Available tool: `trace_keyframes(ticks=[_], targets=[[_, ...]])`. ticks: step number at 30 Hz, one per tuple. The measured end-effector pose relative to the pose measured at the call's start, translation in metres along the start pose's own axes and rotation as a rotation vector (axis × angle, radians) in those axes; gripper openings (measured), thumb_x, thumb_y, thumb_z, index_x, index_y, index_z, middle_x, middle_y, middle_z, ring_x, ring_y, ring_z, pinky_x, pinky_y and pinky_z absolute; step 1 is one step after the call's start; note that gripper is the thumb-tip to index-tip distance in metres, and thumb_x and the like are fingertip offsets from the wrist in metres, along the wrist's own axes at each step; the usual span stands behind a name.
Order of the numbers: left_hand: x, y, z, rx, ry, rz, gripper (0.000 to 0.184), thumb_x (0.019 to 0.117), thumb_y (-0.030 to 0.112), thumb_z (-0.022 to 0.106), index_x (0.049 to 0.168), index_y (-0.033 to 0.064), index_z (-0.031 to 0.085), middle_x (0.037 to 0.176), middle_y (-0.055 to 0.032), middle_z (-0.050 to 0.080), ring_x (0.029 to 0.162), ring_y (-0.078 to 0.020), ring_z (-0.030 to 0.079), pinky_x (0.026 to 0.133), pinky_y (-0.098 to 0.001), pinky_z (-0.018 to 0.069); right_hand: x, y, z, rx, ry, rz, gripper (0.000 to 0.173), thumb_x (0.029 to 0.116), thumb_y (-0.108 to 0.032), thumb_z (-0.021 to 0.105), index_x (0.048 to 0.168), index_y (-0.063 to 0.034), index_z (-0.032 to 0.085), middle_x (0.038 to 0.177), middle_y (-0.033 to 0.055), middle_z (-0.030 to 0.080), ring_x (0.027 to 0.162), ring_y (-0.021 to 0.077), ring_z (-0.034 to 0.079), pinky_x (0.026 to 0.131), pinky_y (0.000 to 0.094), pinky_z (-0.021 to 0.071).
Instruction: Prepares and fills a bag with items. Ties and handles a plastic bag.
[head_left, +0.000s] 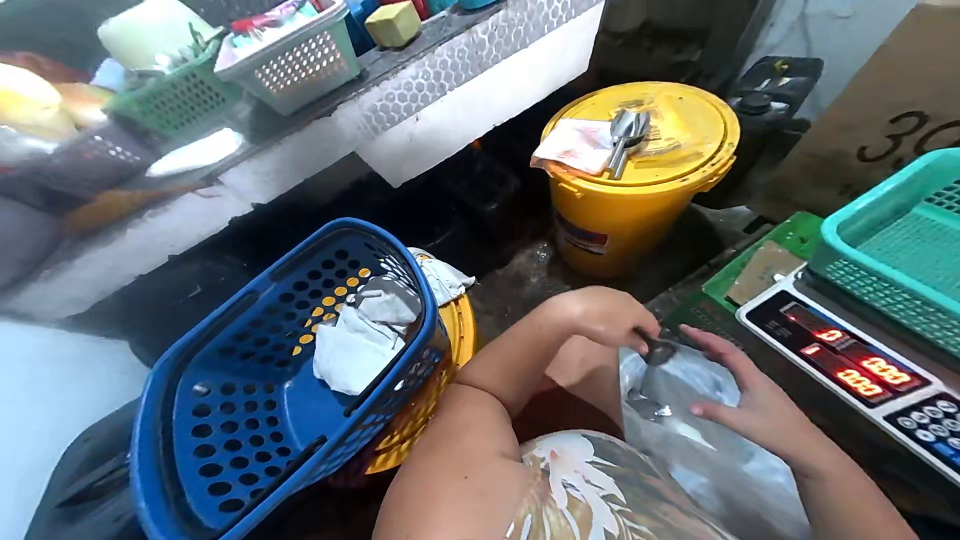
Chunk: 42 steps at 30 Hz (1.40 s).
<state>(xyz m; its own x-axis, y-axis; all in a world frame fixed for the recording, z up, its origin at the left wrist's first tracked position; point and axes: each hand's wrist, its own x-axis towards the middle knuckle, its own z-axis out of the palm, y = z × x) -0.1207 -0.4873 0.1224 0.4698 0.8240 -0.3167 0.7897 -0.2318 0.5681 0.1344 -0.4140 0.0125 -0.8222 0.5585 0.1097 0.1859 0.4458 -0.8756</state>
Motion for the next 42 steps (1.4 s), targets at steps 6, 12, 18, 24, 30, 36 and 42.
trace_keyframes(ticks=[6, 12, 18, 24, 30, 36, 42], targets=[[-0.001, 0.007, 0.0, -0.03, -0.003, 0.084, 0.021, 0.1002, 0.014, 0.066, 0.111, -0.0038, 0.073, 0.101, -0.0199, 0.073, 0.1, -0.034, 0.069, 0.09, -0.0542, 0.0514, 0.007, -0.01, 0.018, 0.051, -0.103, -0.058, 0.052, 0.083, -0.039, 0.072, 0.115, 0.0025, 0.071, 0.106, 0.0076, 0.074, 0.098, 0.0051, 0.069, 0.093, 0.0276, 0.0554], [-0.014, -0.011, -0.009, -0.074, 0.621, 0.024, 0.039, 0.0915, 0.02, 0.077, 0.126, 0.0044, 0.071, 0.123, -0.0164, 0.07, 0.122, -0.0309, 0.062, 0.112, -0.0539, 0.0412, 0.042, -0.061, 0.007, 0.205, 0.011, 0.132, 0.044, 0.0838, -0.02, 0.07, 0.12, 0.0034, 0.063, 0.1, 0.0009, 0.071, 0.086, 0.0008, 0.068, 0.081, 0.0221, 0.0591], [-0.001, -0.005, -0.001, -0.866, 1.252, -0.166, 0.027, 0.1029, 0.016, 0.063, 0.122, -0.0033, 0.066, 0.114, -0.0157, 0.069, 0.099, -0.02, 0.066, 0.088, -0.0384, 0.0559, 0.112, -0.106, -0.014, 0.159, 0.089, 0.086, 0.036, 0.1015, -0.014, 0.055, 0.134, 0.0008, 0.053, 0.11, 0.0075, 0.067, 0.093, 0.0068, 0.069, 0.086, 0.0265, 0.059], [0.025, 0.005, -0.03, -0.948, 1.493, 0.081, 0.026, 0.0993, 0.001, 0.062, 0.124, -0.0079, 0.064, 0.118, -0.0164, 0.069, 0.095, -0.0119, 0.067, 0.084, -0.0276, 0.0567, 0.16, -0.142, -0.018, -0.096, 0.221, 0.058, 0.033, 0.1068, -0.013, 0.054, 0.136, 0.0015, 0.053, 0.127, 0.0246, 0.061, 0.112, 0.0318, 0.064, 0.099, 0.0534, 0.0494], [0.046, 0.016, -0.073, -1.106, 1.56, 0.151, 0.046, 0.1007, 0.004, 0.061, 0.143, -0.0066, 0.046, 0.126, -0.0193, 0.063, 0.106, -0.0147, 0.064, 0.095, -0.0291, 0.0527, 0.196, -0.17, -0.042, -0.03, 0.331, -0.083, 0.039, 0.1031, -0.012, 0.059, 0.14, -0.0007, 0.05, 0.129, 0.0191, 0.061, 0.105, 0.0205, 0.065, 0.093, 0.041, 0.0547], [0.045, -0.001, -0.107, -0.927, 1.531, 0.198, 0.04, 0.0974, -0.003, 0.065, 0.135, -0.0096, 0.056, 0.127, -0.0228, 0.064, 0.104, -0.0191, 0.068, 0.094, -0.032, 0.0564, 0.236, -0.179, -0.068, -0.047, 0.259, -0.125, 0.051, 0.097, -0.002, 0.061, 0.146, -0.0009, 0.045, 0.133, 0.0223, 0.059, 0.113, 0.0265, 0.063, 0.098, 0.0463, 0.0518], [0.016, -0.038, -0.168, -0.683, 1.627, 0.203, 0.038, 0.0938, -0.01, 0.062, 0.131, -0.0132, 0.058, 0.119, -0.0246, 0.069, 0.106, -0.0219, 0.069, 0.095, -0.0334, 0.0562, 0.255, -0.204, -0.083, -0.113, 0.024, -0.169, 0.073, 0.0895, -0.001, 0.057, 0.157, -0.0127, 0.033, 0.145, 0.0178, 0.051, 0.12, 0.0288, 0.059, 0.096, 0.0491, 0.0505]])
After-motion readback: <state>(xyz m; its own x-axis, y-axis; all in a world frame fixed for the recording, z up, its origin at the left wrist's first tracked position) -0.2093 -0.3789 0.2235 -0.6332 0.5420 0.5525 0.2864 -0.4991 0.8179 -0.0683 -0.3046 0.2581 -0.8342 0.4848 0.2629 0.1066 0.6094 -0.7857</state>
